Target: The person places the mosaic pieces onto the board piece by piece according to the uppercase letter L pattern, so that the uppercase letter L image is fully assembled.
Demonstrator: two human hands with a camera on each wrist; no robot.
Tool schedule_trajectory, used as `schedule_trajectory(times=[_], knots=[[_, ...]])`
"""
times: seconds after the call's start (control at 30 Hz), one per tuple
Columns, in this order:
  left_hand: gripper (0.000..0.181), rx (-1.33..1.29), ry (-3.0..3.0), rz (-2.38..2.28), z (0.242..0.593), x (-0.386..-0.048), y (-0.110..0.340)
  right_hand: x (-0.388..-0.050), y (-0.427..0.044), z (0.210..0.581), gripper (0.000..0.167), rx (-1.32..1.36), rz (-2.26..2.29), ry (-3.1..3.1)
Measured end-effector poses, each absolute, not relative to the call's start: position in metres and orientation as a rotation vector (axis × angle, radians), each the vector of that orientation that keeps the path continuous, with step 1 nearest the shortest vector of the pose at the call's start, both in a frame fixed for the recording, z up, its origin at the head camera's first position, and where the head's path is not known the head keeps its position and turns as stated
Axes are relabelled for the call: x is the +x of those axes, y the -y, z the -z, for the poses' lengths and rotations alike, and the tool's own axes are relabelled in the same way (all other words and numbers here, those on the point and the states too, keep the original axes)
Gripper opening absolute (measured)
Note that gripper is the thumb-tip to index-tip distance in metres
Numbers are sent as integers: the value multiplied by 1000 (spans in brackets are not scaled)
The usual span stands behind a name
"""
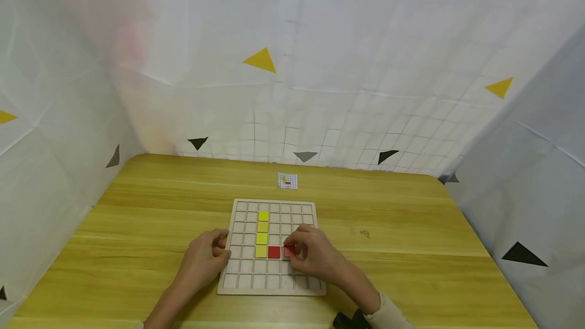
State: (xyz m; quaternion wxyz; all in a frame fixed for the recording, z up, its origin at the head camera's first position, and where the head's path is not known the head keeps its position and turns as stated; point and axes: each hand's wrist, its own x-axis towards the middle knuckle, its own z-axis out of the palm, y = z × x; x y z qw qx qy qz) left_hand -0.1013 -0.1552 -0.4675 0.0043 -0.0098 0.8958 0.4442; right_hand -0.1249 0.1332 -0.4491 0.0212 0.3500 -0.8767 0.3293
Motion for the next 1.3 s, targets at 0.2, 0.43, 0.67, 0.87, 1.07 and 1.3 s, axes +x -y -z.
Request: schedule_trajectory(times=[0.2, 0.43, 0.67, 0.87, 1.07, 1.3], knots=[[45, -34, -2808, -1386, 467, -101, 155, -126, -130, 452, 24, 1084, -1023, 2710], [46, -40, -2804, -1386, 466, -102, 155, -127, -128, 457, 24, 1090, -1044, 2701], [46, -43, -2804, -1387, 465, -102, 157, -127, -131, 458, 30, 1064, -1027, 2705], [47, -57, -2807, -1385, 466, -102, 158, -129, -133, 458, 29, 1072, -1046, 2678], [46, -54, -2811, -1380, 467, -103, 158, -129, -133, 460, 28, 1106, -1062, 2688], [46, -51, -2811, -1381, 466, -103, 157, -130, -132, 462, 28, 1126, -1030, 2668]])
